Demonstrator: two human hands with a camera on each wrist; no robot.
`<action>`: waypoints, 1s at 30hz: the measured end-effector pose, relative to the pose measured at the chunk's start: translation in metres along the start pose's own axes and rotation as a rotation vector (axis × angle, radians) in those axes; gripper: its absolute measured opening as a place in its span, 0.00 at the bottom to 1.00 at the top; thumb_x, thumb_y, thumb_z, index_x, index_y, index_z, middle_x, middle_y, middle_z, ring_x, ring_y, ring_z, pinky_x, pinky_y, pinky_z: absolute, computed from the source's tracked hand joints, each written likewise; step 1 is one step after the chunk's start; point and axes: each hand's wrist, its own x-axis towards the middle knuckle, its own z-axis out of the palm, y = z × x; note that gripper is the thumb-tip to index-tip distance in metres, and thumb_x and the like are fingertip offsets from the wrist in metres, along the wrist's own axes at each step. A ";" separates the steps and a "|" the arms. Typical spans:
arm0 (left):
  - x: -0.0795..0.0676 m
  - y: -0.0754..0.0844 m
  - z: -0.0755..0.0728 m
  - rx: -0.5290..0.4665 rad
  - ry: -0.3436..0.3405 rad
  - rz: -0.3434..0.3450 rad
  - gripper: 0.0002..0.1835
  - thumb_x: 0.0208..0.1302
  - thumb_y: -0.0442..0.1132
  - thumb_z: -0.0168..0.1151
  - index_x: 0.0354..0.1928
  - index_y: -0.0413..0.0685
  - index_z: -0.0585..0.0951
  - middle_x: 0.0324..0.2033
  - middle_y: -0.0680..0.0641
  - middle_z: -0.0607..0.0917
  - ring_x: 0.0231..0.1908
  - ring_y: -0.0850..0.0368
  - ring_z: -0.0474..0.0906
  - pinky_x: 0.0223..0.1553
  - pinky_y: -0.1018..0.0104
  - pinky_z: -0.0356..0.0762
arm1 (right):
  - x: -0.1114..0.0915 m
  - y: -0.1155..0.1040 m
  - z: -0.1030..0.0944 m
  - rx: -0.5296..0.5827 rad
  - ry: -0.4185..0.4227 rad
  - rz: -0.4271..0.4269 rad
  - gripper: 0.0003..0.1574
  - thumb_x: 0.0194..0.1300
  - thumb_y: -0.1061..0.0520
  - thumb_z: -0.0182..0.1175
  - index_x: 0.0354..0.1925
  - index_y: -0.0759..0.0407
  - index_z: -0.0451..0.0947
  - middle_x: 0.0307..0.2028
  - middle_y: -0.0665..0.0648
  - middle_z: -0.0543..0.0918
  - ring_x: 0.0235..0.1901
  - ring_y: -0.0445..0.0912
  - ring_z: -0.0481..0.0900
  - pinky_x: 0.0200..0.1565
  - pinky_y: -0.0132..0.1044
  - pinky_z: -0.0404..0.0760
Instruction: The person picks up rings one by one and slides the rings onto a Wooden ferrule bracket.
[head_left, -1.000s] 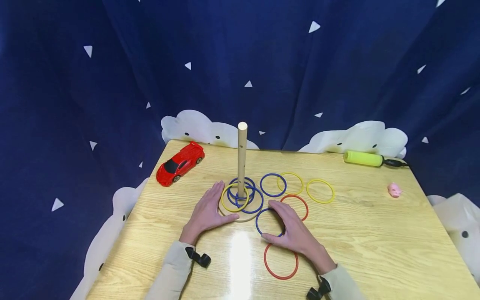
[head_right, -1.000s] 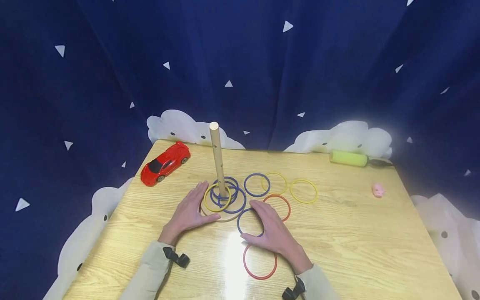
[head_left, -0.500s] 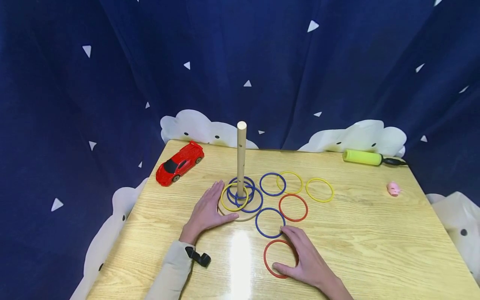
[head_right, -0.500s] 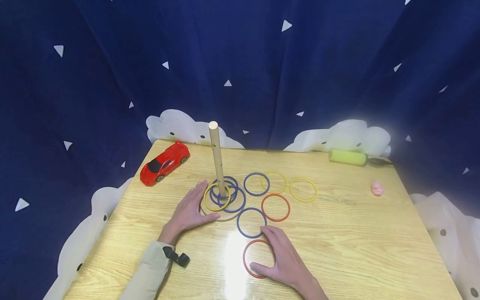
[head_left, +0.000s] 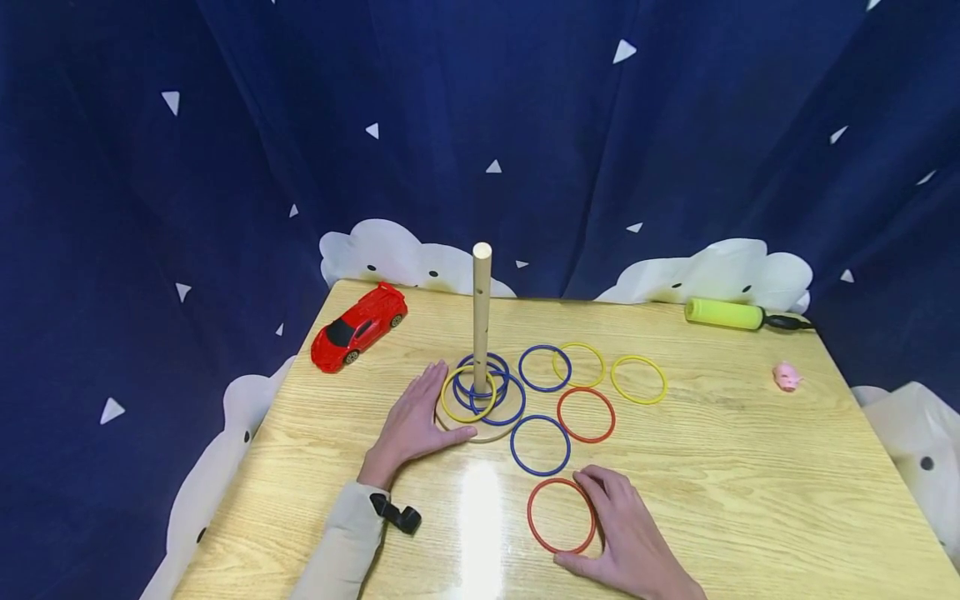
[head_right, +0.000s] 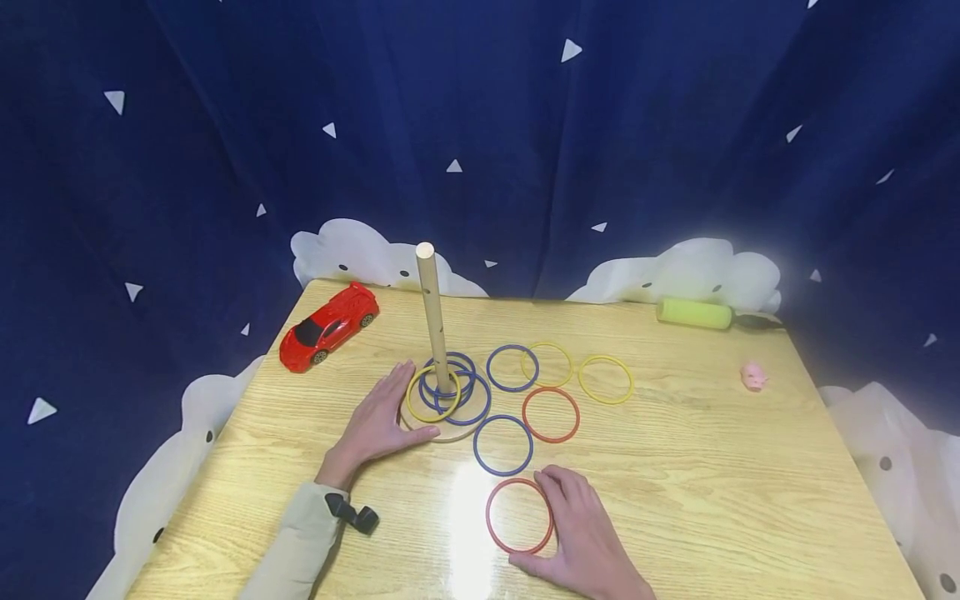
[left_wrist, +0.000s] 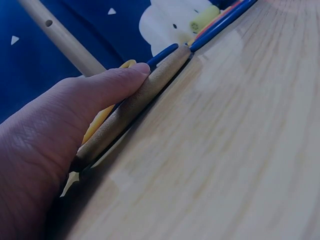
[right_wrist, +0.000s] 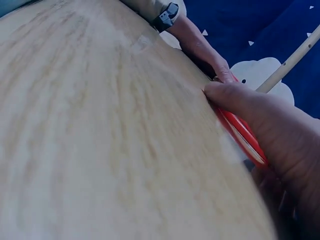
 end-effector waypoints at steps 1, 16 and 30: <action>0.000 0.000 0.000 -0.001 0.001 0.001 0.70 0.50 0.82 0.64 0.84 0.48 0.50 0.83 0.50 0.51 0.82 0.54 0.43 0.81 0.56 0.45 | 0.001 0.000 0.000 0.002 0.010 -0.004 0.69 0.40 0.20 0.77 0.67 0.63 0.76 0.61 0.56 0.76 0.61 0.51 0.72 0.63 0.38 0.62; -0.002 -0.002 0.002 -0.002 0.021 0.016 0.70 0.50 0.83 0.63 0.84 0.47 0.51 0.83 0.48 0.53 0.82 0.52 0.46 0.81 0.52 0.48 | 0.004 0.005 0.003 -0.014 0.080 -0.041 0.59 0.32 0.21 0.80 0.54 0.57 0.82 0.52 0.50 0.77 0.52 0.45 0.73 0.55 0.37 0.67; -0.002 0.000 0.001 -0.005 0.024 0.011 0.70 0.50 0.84 0.62 0.84 0.47 0.51 0.83 0.48 0.54 0.82 0.51 0.46 0.81 0.52 0.49 | 0.014 0.003 -0.014 0.052 0.052 -0.001 0.58 0.31 0.24 0.83 0.56 0.55 0.82 0.54 0.46 0.77 0.53 0.42 0.73 0.58 0.33 0.68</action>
